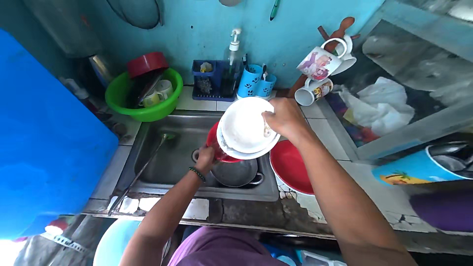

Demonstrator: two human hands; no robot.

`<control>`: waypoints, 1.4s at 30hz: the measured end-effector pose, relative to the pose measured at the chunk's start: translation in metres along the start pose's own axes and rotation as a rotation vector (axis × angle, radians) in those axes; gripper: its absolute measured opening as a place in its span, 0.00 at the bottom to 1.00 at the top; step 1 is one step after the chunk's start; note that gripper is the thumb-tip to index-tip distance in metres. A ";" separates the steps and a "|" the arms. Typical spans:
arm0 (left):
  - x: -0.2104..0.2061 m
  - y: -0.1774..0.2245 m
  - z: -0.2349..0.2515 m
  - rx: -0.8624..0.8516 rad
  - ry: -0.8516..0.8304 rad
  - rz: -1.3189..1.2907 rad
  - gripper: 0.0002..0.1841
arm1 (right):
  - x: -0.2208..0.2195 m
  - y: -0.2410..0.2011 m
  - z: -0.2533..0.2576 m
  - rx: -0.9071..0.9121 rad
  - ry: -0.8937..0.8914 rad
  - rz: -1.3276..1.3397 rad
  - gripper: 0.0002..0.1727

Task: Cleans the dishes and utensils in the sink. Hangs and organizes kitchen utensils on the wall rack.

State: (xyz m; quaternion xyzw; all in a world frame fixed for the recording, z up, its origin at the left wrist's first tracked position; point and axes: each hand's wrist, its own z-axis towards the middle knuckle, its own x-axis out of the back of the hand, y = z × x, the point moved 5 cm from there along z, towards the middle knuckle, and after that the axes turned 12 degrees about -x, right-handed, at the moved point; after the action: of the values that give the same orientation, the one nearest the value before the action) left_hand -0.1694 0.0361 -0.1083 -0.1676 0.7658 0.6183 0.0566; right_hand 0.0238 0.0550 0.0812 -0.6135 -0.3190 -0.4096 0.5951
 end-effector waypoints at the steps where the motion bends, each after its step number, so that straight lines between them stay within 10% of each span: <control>1: -0.003 0.001 -0.002 0.087 -0.078 0.011 0.11 | 0.000 0.000 0.001 0.000 -0.005 0.004 0.11; 5: 0.004 0.024 -0.008 0.289 -0.251 0.297 0.14 | 0.003 0.006 0.008 -0.007 0.003 0.051 0.11; 11: 0.027 0.058 -0.008 -0.110 -0.206 0.815 0.23 | 0.011 0.012 0.010 -0.022 0.018 0.086 0.11; 19: 0.028 -0.002 0.018 -0.120 0.010 0.038 0.23 | 0.031 -0.001 0.004 0.000 0.046 0.095 0.10; 24: 0.010 0.015 0.007 0.254 -0.213 0.212 0.11 | 0.038 -0.009 0.005 0.013 0.057 0.087 0.10; 30: -0.024 0.060 -0.015 -0.201 -0.415 1.058 0.22 | 0.046 -0.016 0.002 0.048 0.094 0.037 0.10; 36: -0.056 0.059 -0.029 -0.526 -0.434 1.035 0.13 | 0.059 -0.019 -0.007 0.109 0.173 -0.031 0.11; 42: -0.046 0.061 -0.022 -0.427 -0.361 0.826 0.16 | 0.067 -0.010 -0.015 0.160 0.262 -0.068 0.11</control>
State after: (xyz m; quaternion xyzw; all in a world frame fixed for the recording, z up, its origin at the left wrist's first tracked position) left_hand -0.1439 0.0341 -0.0329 0.2517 0.6026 0.7511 -0.0971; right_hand 0.0437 0.0342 0.1441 -0.4942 -0.2907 -0.4794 0.6644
